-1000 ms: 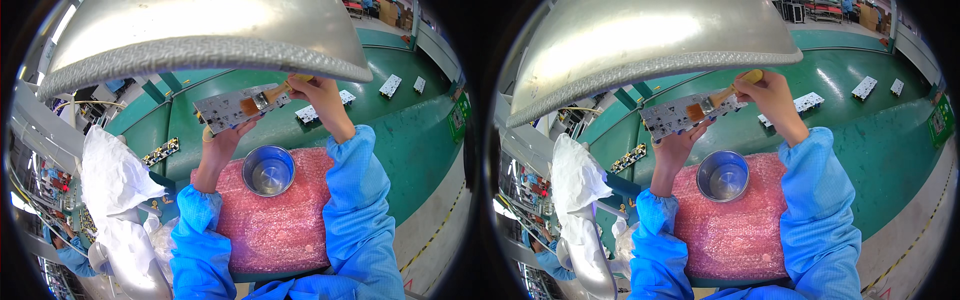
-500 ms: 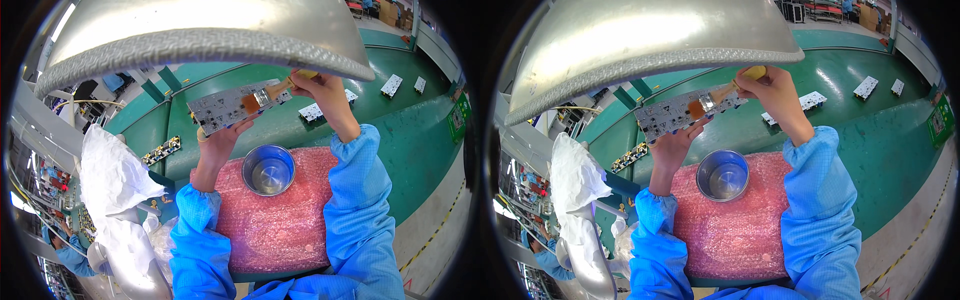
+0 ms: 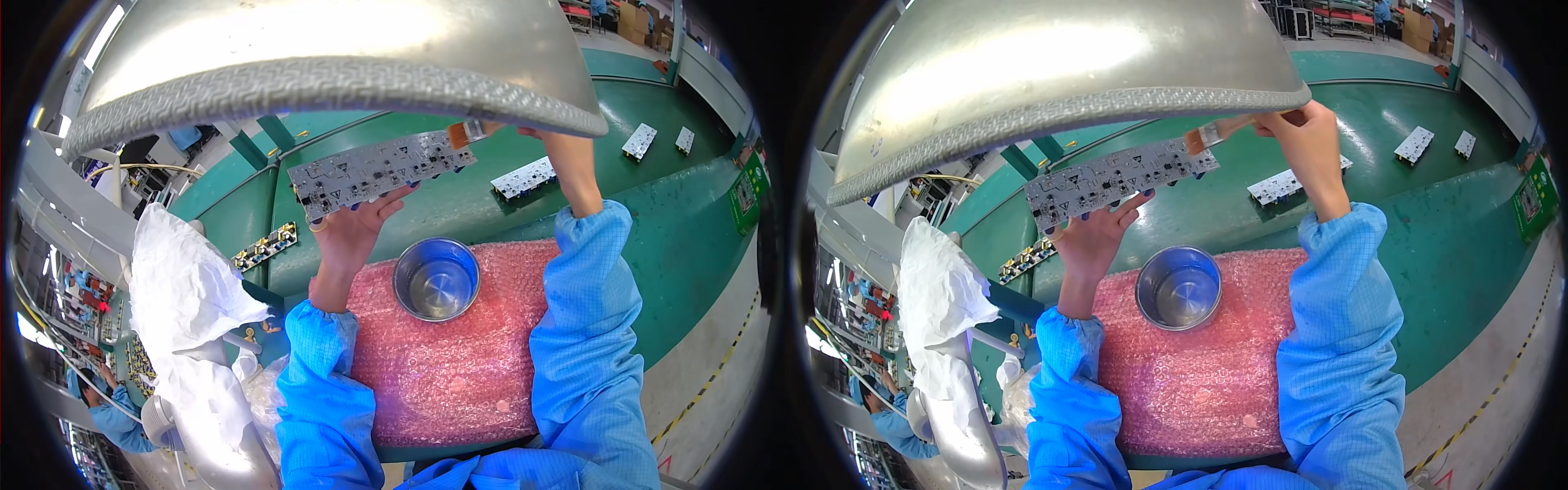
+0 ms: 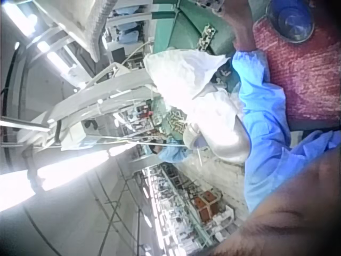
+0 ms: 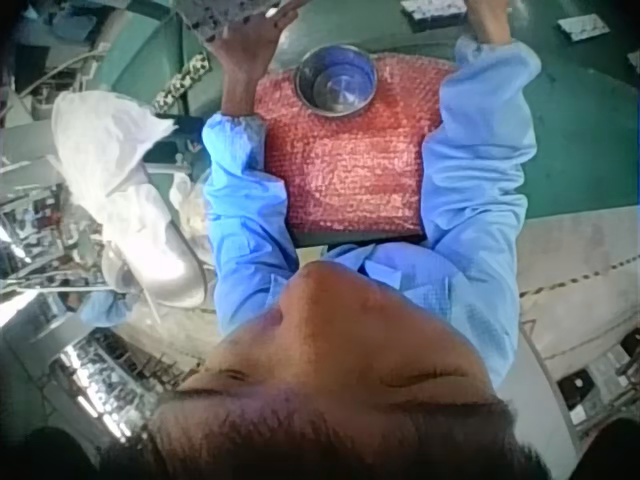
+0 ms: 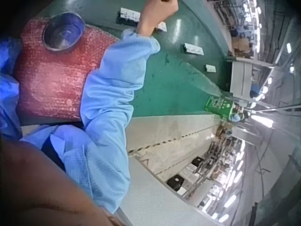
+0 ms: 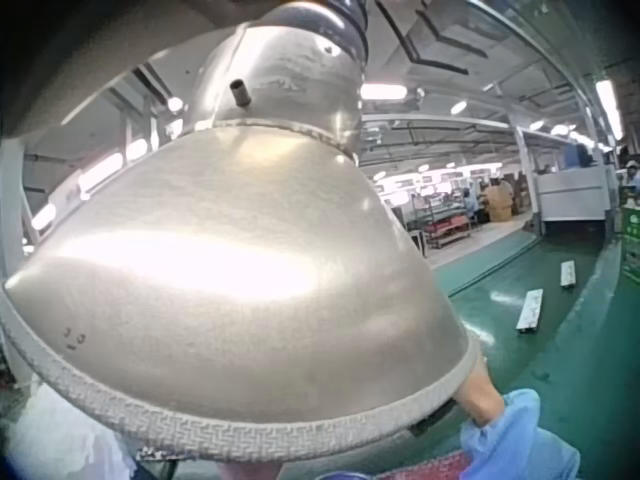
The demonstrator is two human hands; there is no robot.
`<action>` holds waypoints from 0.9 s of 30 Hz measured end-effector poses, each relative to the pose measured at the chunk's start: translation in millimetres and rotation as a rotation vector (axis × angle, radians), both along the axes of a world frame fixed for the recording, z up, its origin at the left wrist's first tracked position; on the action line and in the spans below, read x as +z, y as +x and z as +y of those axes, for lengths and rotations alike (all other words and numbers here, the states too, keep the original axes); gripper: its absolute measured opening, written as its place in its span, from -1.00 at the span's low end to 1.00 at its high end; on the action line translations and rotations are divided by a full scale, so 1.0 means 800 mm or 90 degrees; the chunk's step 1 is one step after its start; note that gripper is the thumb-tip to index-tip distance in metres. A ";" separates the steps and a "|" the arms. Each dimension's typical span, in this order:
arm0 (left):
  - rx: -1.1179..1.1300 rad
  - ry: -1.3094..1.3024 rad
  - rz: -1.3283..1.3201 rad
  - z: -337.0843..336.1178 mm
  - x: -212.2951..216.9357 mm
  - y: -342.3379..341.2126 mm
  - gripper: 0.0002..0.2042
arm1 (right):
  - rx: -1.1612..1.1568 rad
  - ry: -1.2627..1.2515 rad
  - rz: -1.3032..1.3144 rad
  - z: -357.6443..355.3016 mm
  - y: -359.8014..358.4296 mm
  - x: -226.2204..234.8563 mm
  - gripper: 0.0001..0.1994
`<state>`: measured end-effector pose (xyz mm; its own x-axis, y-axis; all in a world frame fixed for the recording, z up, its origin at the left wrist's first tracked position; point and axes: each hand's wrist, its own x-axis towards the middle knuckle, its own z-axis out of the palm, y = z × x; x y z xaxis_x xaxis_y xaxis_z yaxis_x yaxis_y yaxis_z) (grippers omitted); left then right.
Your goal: The person coats circuit boards by dipping a brush into a bowl of liquid, applying the liquid across each circuit board, and placing them onto the conveyor belt.
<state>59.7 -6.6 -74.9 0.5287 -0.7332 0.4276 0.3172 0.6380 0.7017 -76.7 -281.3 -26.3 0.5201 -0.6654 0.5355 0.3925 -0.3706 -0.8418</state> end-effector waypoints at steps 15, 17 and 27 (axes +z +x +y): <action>0.008 -0.001 0.074 0.000 0.005 -0.006 -0.21 | -0.018 -0.012 0.100 -0.014 -0.016 0.004 -0.78; 0.002 0.006 0.074 -0.001 0.005 -0.007 -0.21 | 0.003 -0.004 0.042 -0.011 -0.016 0.008 -0.78; -0.014 0.100 -0.040 -0.012 -0.010 -0.019 -0.41 | 0.407 0.265 -0.121 0.095 0.004 0.017 -0.73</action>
<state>44.1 -16.4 -82.8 0.4871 -0.8051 0.3385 0.2827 0.5120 0.8111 -73.6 -205.1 -13.1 0.7945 -0.4334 0.4255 0.5740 0.3070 -0.7591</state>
